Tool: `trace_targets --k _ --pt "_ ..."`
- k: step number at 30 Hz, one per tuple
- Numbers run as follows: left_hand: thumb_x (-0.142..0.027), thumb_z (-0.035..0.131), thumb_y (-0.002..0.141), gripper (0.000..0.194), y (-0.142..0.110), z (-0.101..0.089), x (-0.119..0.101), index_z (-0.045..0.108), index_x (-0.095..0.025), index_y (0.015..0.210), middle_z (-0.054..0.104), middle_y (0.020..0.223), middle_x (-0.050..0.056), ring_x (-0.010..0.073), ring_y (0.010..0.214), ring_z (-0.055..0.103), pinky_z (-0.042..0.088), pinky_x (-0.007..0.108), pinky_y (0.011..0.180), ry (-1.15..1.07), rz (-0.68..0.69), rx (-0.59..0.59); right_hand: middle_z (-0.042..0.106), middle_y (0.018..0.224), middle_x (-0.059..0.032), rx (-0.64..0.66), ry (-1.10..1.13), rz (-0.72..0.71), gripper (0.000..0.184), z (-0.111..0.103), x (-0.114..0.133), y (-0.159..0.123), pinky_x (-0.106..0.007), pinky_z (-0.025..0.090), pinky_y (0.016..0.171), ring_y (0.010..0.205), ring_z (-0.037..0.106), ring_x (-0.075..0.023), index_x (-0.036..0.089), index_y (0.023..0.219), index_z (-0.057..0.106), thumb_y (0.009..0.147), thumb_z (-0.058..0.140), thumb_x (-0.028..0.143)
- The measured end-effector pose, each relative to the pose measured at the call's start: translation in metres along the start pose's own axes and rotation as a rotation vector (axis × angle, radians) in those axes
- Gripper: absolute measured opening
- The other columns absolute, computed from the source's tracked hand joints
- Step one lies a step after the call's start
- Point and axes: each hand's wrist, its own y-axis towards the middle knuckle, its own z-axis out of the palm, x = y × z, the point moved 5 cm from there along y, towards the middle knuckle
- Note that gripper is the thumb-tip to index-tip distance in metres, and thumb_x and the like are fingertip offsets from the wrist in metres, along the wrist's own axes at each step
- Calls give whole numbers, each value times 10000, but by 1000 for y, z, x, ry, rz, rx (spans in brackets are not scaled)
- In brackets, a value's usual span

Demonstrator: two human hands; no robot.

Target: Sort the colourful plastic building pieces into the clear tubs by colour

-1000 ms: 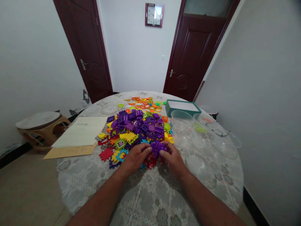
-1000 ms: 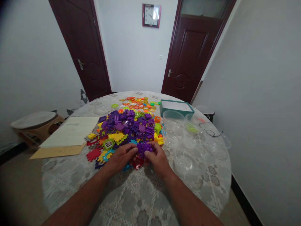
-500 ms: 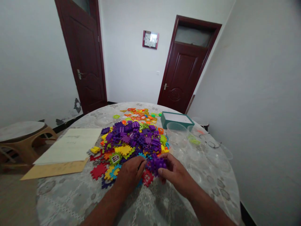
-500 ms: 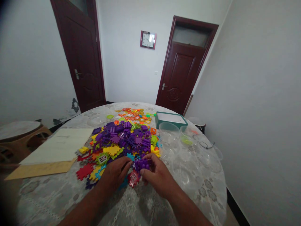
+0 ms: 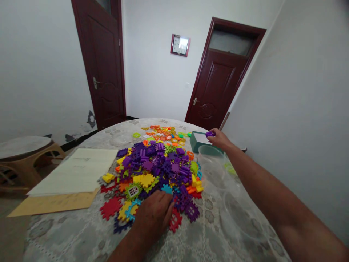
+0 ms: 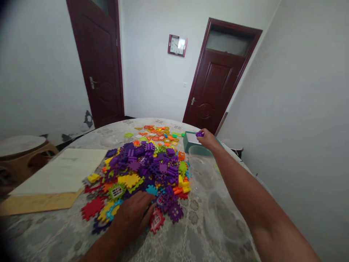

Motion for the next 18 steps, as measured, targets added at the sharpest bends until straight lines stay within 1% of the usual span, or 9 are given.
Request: trace_targets --k 3,6,9,11,13,15,18 --pt "-212 514 1011 170 -2 2 1 624 -247 887 673 800 42 208 752 644 474 335 657 19 -8 31 759 922 -72 22 -100 -5 321 16 -6 25 -272 502 720 787 681 -183 164 1139 673 819 692 152" --pt "-214 507 1020 194 -3 4 2 613 -240 860 668 801 43 209 751 635 464 343 655 16 -24 64 767 1037 -101 56 -210 -24 318 33 -8 37 -301 493 826 924 681 -220 171 1107 705 792 717 129" --pt "-221 503 1030 192 -3 6 4 616 -232 875 666 817 47 218 781 627 460 349 687 15 -42 89 745 1183 -151 105 -298 -47 409 49 -11 42 -314 468 908 1039 673 -240 133 1219 701 810 714 115" --pt "-234 498 1036 198 -4 8 6 612 -227 874 660 814 46 219 790 624 455 347 696 14 -52 105 717 1246 -179 134 -339 -62 452 56 -12 42 -305 449 940 1091 668 -229 92 1326 663 877 666 138" --pt "-249 490 1044 209 -5 9 7 614 -224 877 655 808 45 216 785 624 453 341 693 3 -59 125 707 1258 -195 155 -373 -76 487 60 -11 40 -300 447 942 1106 668 -222 58 1406 616 929 617 154" --pt "-257 484 1048 215 -5 11 7 622 -222 888 657 808 47 213 780 630 454 334 687 -12 -66 147 711 1263 -197 163 -399 -90 513 58 -7 37 -312 464 937 1100 671 -234 60 1443 594 935 601 129" --pt "-256 481 1047 216 -4 12 6 628 -220 892 671 819 50 208 777 639 457 326 679 1 -70 180 705 1310 -189 152 -424 -117 489 50 8 31 -343 481 965 1126 662 -269 92 1396 646 909 601 72"
